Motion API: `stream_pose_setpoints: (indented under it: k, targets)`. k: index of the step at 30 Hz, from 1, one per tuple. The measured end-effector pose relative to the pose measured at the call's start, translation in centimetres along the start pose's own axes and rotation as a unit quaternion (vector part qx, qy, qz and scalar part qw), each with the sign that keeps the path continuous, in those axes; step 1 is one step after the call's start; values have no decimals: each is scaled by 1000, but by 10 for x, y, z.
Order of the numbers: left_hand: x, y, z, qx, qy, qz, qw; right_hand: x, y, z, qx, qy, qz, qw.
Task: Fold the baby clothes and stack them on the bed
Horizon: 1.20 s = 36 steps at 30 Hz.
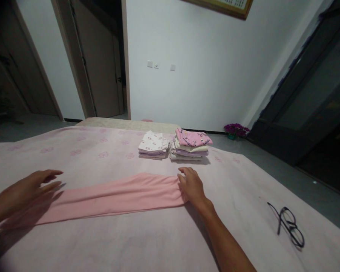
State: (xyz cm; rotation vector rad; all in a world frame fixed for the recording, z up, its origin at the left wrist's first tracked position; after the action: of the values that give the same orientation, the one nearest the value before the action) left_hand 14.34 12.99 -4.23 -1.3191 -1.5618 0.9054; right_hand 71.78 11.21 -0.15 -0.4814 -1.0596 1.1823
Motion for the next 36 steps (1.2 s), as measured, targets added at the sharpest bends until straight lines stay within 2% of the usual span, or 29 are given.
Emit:
stream_pose_setpoints:
  k: [3,6,8,11,15,19,21,24,26,29,31,36]
  targets:
    - [17,19,-93,-40,74,56,995,5,19,52,-3,-94,23,995]
    - [24,47,-182,-46,135,93,985,4,39,77,-1,-133,-4,991]
    - [26,67,-221,-39,135,107,984,0,51,77,-8,-137,-24,990]
    - [28,86,-256,-34,129,110,985,-7,66,68,-28,-138,-25,990]
    - [27,95,-274,-24,121,92,988,-10,67,59,-47,-137,-24,989]
    - [13,88,-281,-17,132,47,990,-10,66,60,-52,-131,-13,990]
    - [1,78,-289,-13,175,-2,985,-11,66,62,-46,-132,-8,990]
    - [-21,62,-305,3,271,-88,959,-12,66,63,-34,-132,-8,991]
    - [-31,59,-310,18,306,-114,945,-12,66,63,-31,-130,-10,991]
    - [-32,65,-308,20,308,-104,945,-13,66,63,-31,-132,-5,991]
    - [-27,72,-303,5,286,-79,955,-13,68,63,-34,-135,5,990]
    - [-7,93,-281,-22,148,24,988,-13,73,61,-37,-133,16,990]
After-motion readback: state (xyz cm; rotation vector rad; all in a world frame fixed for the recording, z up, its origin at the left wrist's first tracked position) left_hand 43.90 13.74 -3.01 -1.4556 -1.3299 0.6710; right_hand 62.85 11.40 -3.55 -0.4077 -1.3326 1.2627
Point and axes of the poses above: each hand's wrist, its own x-axis towards the middle knuckle, its own y-axis out of the palm, z = x × y, the point moved 9 cm from there along x, towards the middle knuckle, and after that the axes turned 2 degrees about z, right-handed, at the moved point
